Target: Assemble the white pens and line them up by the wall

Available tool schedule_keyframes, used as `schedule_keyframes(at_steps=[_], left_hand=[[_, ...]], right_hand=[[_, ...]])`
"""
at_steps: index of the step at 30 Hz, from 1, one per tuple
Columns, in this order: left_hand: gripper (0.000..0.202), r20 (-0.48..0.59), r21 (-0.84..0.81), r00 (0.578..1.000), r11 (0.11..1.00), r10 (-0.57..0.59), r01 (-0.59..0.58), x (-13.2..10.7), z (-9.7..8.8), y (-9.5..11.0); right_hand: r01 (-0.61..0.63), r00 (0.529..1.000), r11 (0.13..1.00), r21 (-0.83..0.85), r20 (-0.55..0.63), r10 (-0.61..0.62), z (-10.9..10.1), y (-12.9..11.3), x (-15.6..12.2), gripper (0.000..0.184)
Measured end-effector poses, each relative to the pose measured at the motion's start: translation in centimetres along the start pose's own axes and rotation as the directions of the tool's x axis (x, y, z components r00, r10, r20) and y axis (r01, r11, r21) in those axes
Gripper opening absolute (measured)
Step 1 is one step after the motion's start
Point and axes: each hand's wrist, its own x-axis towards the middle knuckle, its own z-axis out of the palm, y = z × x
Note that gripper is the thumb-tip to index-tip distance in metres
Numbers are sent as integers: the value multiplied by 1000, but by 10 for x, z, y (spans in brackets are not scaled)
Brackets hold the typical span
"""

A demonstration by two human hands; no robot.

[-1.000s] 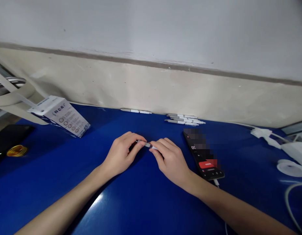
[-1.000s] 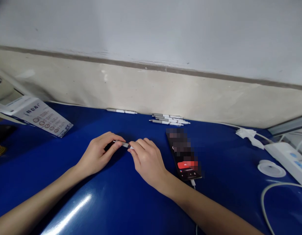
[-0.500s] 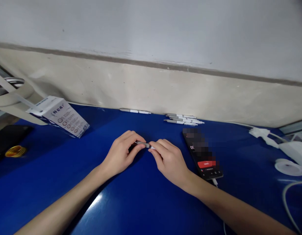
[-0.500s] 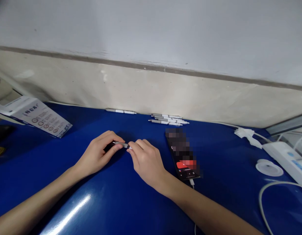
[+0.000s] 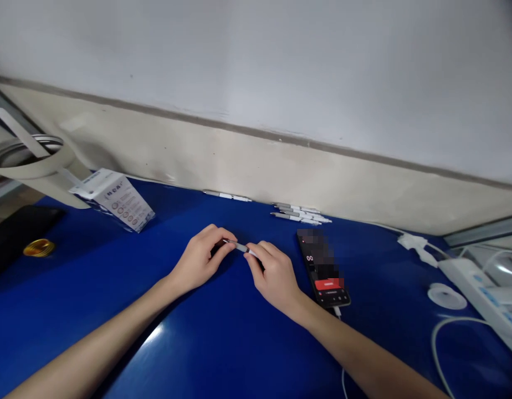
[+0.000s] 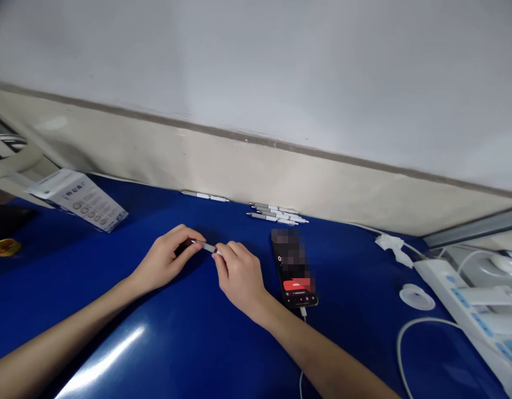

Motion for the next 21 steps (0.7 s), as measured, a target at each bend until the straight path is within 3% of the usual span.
schedule_keyframes(at_steps=[3, 8, 16, 21], left_hand=[[12, -10, -61, 997, 995, 81, -82, 0, -1, 2], [23, -40, -73, 991, 989, -130, 127, 0, 0, 1], [14, 11, -110, 999, 992, -52, 53, 5, -4, 5], [24, -1, -97, 993, 988, -121, 120, 4, 0, -2]], right_hand=[[-7, 1000, 1000, -5, -2, 7, 0, 1, 0, 21], [5, 1000, 1000, -18, -2, -5, 0, 0, 2, 23], [11, 1000, 1000, -4, 22, -11, -5, 0, 6, 24], [-7, 1000, 999, 48, 18, 7, -4, 2, 8, 25]])
